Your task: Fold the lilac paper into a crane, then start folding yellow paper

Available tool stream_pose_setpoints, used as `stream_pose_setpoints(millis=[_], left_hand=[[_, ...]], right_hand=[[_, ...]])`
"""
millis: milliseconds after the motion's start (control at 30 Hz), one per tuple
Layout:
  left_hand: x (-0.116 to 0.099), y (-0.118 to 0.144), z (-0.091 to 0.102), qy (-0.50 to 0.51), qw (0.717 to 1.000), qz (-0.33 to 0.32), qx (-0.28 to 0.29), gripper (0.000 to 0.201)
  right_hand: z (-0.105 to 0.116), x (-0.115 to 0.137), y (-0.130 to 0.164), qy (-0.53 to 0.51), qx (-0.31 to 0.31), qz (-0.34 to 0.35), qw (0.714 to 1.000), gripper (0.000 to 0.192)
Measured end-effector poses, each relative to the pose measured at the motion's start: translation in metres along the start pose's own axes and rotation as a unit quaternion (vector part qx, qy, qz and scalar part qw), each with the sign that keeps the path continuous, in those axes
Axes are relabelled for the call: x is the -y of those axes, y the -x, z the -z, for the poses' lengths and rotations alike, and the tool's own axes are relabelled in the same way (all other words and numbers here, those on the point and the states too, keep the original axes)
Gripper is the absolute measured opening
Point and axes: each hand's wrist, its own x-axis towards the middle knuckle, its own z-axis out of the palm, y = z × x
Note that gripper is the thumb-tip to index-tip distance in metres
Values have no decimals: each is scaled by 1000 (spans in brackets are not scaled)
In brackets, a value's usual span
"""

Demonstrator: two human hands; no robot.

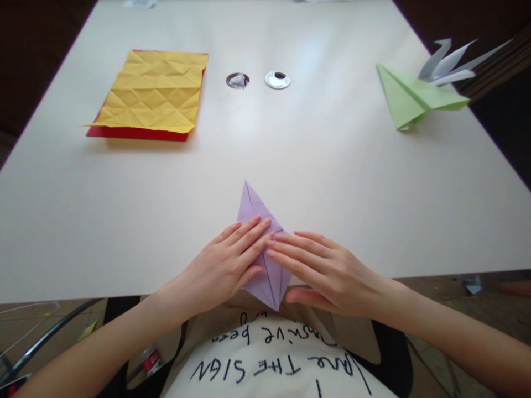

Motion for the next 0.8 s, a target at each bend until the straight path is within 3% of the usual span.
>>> stream_pose_setpoints(millis=[133,300,433,533,600,700,800], left_hand=[[4,-1,-2,-27,999,-15,14,55],[-9,6,5,-44,999,-8,-30,47],[-28,19,-2,-8,999,-33,-19,75],[-33,28,-12,-57,996,-12,-71,45],[-31,34,-15,-43,994,-13,-99,38],[-27,43,-13,33,989,-12,-144,39],[-25,49,-11,161,965,21,-204,46]], right_hand=[[-9,-4,-3,33,61,-30,997,79],[-24,14,1,96,33,-86,991,93],[-30,30,-3,111,-33,-145,983,69],[-25,29,-4,23,-94,-160,982,56],[-19,24,0,-67,-151,-172,971,53],[-14,15,8,-152,-278,-242,917,37],[-18,8,13,-247,-416,-340,807,26]])
